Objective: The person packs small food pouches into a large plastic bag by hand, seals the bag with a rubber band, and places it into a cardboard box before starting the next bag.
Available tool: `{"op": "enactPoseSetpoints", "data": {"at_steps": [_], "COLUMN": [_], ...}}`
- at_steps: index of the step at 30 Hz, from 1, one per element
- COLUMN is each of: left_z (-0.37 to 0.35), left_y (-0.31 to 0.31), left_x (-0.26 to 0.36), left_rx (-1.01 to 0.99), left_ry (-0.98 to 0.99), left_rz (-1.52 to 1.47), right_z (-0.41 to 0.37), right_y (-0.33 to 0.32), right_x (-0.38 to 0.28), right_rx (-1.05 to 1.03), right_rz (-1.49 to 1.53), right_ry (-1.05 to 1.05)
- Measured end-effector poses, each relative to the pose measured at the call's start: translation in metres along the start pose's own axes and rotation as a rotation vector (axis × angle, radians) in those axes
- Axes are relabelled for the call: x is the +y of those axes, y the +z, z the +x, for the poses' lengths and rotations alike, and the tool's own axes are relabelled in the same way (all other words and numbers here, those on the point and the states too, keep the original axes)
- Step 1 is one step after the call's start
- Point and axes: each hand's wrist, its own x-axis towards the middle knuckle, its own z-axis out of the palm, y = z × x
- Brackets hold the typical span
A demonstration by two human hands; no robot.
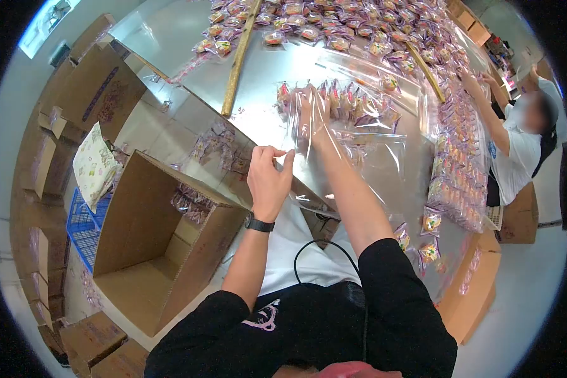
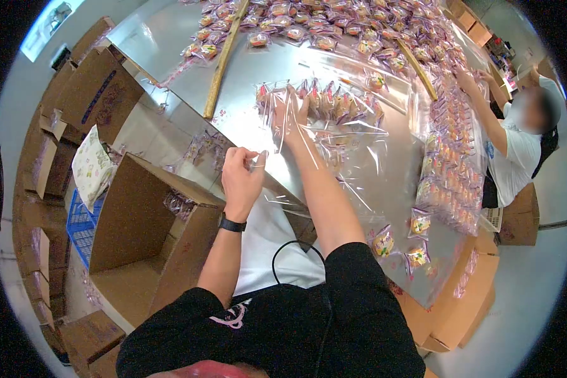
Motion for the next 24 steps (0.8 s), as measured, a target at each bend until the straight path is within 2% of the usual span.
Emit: {"op": "enactPoseSetpoints", "data": {"at_steps": [2, 3, 6, 9, 12, 13, 16, 17, 21, 24], "left_z": [0.003, 0.003, 0.003, 0.001, -0.003, -0.004, -0.006, -0.006, -0.004, -0.002], "left_y": [0.003, 0.004, 0.007, 0.009, 0.009, 0.007, 0.007, 0.009, 0.006, 0.001], "left_x": [-0.003, -0.004, -0.005, -0.004, -0.005, -0.005, -0.002, -0.005, -0.015, -0.017], "left_rx": [0.050, 0.075, 0.109, 0.117, 0.115, 0.114, 0.127, 0.129, 0.125, 0.125], "left_ry": [0.039, 0.060, 0.102, 0.116, 0.139, 0.129, 0.133, 0.124, 0.037, 0.066], "left_rz": [-0.054, -0.080, -0.138, -0.198, -0.163, -0.168, -0.178, -0.178, -0.141, -0.095], "right_z": [0.000, -0.003, 0.002, 0.010, -0.005, -0.004, -0.006, -0.007, -0.008, -0.015], "right_y": [-0.020, -0.020, -0.026, -0.033, -0.025, -0.026, -0.021, -0.017, -0.028, -0.035], "right_x": [-0.040, -0.045, -0.051, -0.055, -0.057, -0.055, -0.054, -0.055, -0.070, -0.067], "right_rx": [-0.079, 0.005, -0.036, -0.211, 0.105, 0.055, 0.115, 0.078, -0.098, 0.056], "right_rz": [-0.717, -0.762, -0.661, -0.761, -0.728, -0.705, -0.668, -0.677, -0.922, -0.930], "right_ry": [0.003, -0.098, -0.039, 0.034, -0.154, -0.137, -0.155, -0.089, -0.132, -0.186]}}
